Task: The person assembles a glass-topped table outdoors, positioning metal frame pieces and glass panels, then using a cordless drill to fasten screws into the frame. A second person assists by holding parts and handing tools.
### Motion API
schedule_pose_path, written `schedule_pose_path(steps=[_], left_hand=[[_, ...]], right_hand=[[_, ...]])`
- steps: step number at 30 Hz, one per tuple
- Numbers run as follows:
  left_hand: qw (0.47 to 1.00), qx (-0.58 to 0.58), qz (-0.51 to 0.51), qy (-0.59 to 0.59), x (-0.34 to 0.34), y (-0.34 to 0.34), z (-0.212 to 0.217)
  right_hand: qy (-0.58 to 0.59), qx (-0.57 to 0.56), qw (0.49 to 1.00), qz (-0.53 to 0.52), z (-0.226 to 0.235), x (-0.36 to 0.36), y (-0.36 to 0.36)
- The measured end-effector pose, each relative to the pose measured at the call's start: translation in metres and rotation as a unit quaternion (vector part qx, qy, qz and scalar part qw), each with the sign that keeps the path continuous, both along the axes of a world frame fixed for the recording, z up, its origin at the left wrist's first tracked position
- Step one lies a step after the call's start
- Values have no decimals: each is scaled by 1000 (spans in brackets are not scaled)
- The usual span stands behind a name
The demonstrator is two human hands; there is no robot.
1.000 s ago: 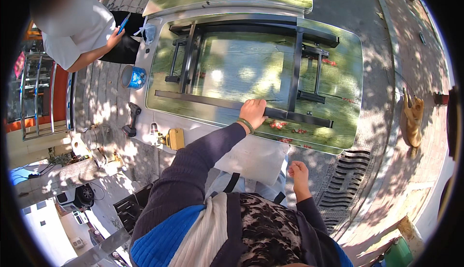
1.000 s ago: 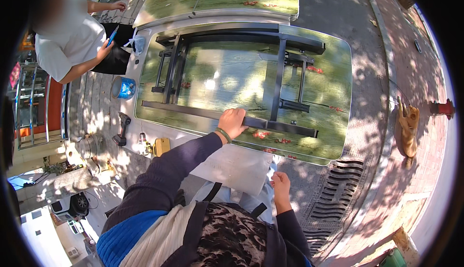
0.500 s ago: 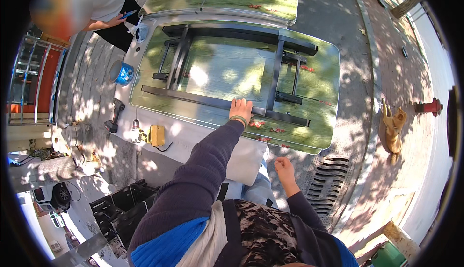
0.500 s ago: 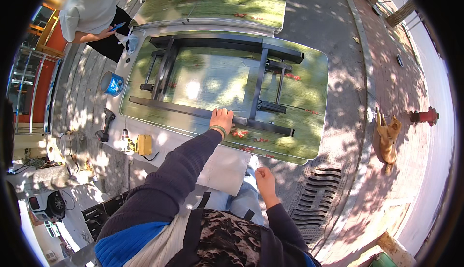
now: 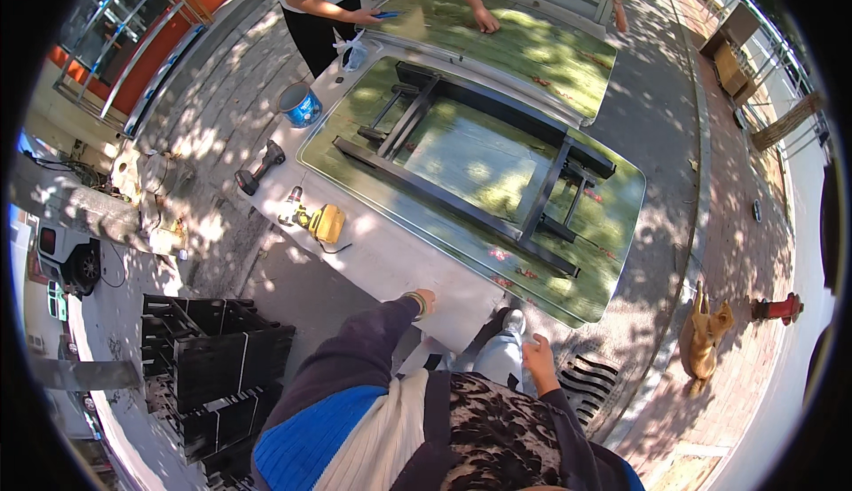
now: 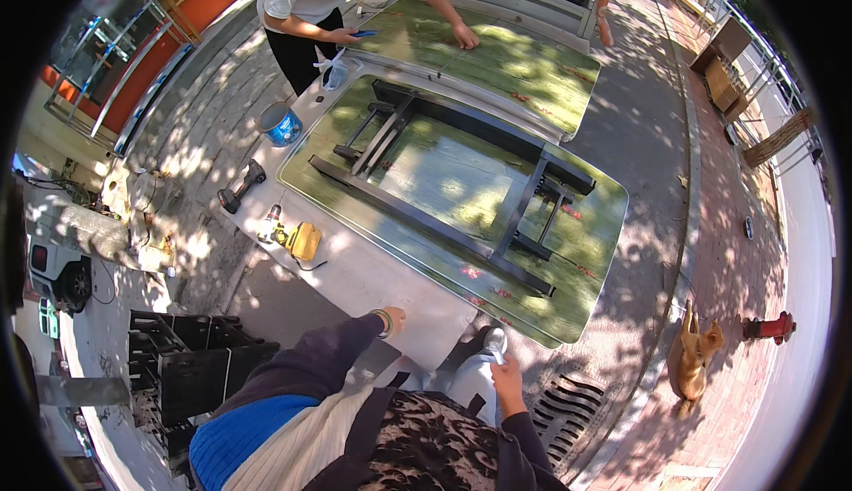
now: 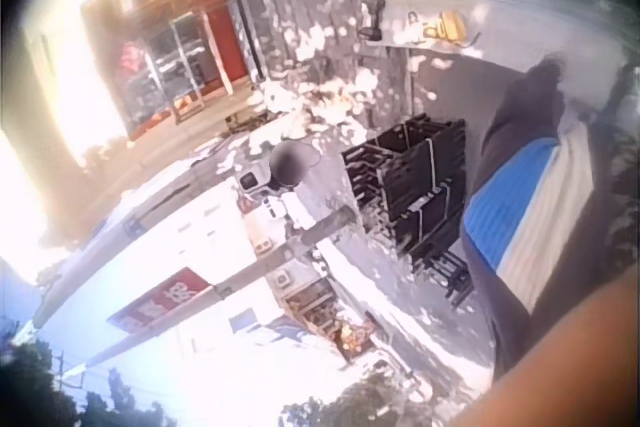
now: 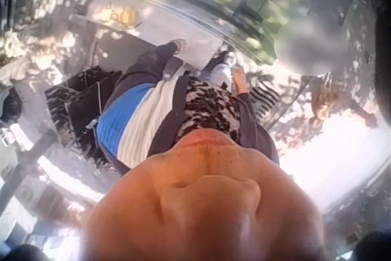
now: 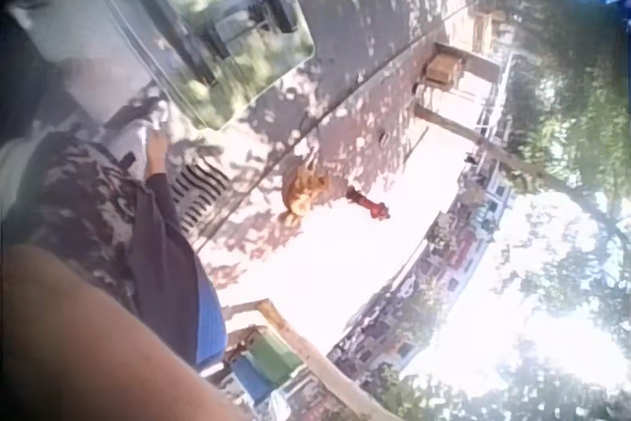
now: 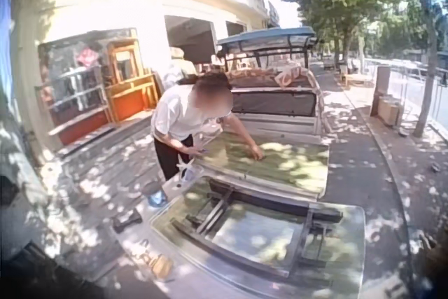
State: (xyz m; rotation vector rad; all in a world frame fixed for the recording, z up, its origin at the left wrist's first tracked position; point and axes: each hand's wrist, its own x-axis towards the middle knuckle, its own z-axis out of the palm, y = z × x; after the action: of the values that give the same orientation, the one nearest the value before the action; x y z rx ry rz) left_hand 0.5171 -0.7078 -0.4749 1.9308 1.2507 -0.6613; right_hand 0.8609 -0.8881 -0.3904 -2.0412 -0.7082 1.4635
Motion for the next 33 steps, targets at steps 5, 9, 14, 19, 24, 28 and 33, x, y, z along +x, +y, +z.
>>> schedule_pose_path(steps=[5,9,14,19,24,28,33], left_hand=[[901,219,374,4,-55,-97,47],[811,75,569,112,-14,-126,89],[831,45,553,-40,115,-154,100],[837,-89,479,-249,237,-127,125],[770,-111,559,-287,234,-133,118],[702,-92,655,-265,202,-110,109],[546,-127,793,-239,177,-38,110]], right_hand=[[-339,-99,929,-106,-45,99,32],[6,-192,967,-166,-115,228,51],[156,-200,948,-191,-153,241,55],[225,-103,919,-308,-150,249,54],[227,-52,970,-75,-137,273,52],[227,-122,953,-162,-108,265,64],[202,-193,936,-215,-53,240,72]])
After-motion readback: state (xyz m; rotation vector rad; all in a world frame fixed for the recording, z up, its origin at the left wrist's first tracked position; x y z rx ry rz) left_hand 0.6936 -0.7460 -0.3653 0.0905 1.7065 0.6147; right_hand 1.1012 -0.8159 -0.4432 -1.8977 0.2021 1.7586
